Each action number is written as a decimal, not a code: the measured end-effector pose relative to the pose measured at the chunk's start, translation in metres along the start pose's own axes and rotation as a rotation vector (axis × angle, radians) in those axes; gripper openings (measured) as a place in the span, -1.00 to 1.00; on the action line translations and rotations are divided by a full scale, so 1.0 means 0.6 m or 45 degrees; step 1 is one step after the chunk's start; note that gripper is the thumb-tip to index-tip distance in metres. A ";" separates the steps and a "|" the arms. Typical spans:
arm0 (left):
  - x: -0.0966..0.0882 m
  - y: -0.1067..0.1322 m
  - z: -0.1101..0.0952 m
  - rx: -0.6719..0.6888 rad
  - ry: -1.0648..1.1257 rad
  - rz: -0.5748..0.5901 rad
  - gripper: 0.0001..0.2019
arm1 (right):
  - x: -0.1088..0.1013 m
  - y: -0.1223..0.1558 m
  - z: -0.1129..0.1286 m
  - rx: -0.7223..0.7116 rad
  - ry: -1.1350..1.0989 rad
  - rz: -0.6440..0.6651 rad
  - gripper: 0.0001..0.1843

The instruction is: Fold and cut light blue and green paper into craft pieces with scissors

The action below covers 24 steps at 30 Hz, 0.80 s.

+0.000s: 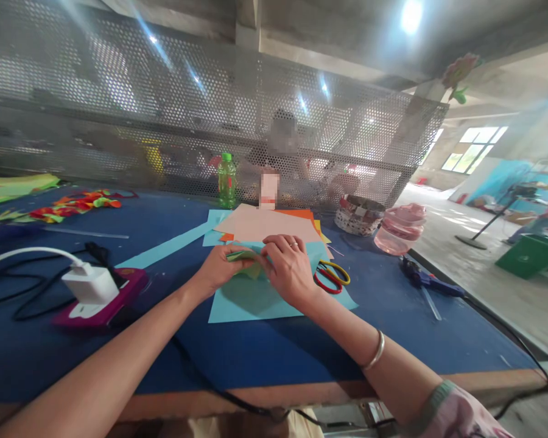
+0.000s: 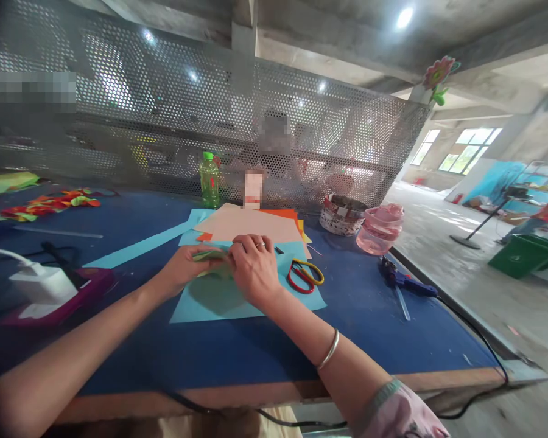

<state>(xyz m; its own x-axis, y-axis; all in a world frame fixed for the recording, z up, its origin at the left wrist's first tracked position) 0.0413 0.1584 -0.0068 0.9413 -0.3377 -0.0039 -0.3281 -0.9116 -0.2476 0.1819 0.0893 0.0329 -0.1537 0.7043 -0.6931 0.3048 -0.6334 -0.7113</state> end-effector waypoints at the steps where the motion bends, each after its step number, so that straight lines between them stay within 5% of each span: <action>1: 0.001 0.000 -0.002 -0.001 0.009 0.005 -0.80 | 0.002 0.000 -0.002 0.019 -0.005 0.010 -0.88; 8: 0.002 0.003 -0.006 -0.072 0.218 0.044 -0.72 | 0.010 0.000 -0.010 0.085 -0.022 0.053 -0.85; 15: -0.012 0.002 -0.008 0.042 0.260 -0.141 -0.32 | 0.015 0.001 -0.016 0.129 -0.023 0.083 -0.88; 24: -0.002 0.003 0.001 -0.103 0.405 -0.111 -0.49 | 0.015 0.004 -0.013 0.045 0.003 0.053 -0.84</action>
<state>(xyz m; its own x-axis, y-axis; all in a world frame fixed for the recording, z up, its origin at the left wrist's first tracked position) 0.0394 0.1572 -0.0076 0.8979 -0.3025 0.3198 -0.2650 -0.9515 -0.1560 0.1885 0.0970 0.0259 -0.1390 0.6776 -0.7221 0.2776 -0.6733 -0.6853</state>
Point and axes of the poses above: each hand's wrist, its own y-axis away from the middle knuckle, its own x-axis out of the palm, z = x × y, the point moved 5 cm from there along -y, towards the middle knuckle, and after that the axes turned 13 degrees about y, right-handed, at the moved point
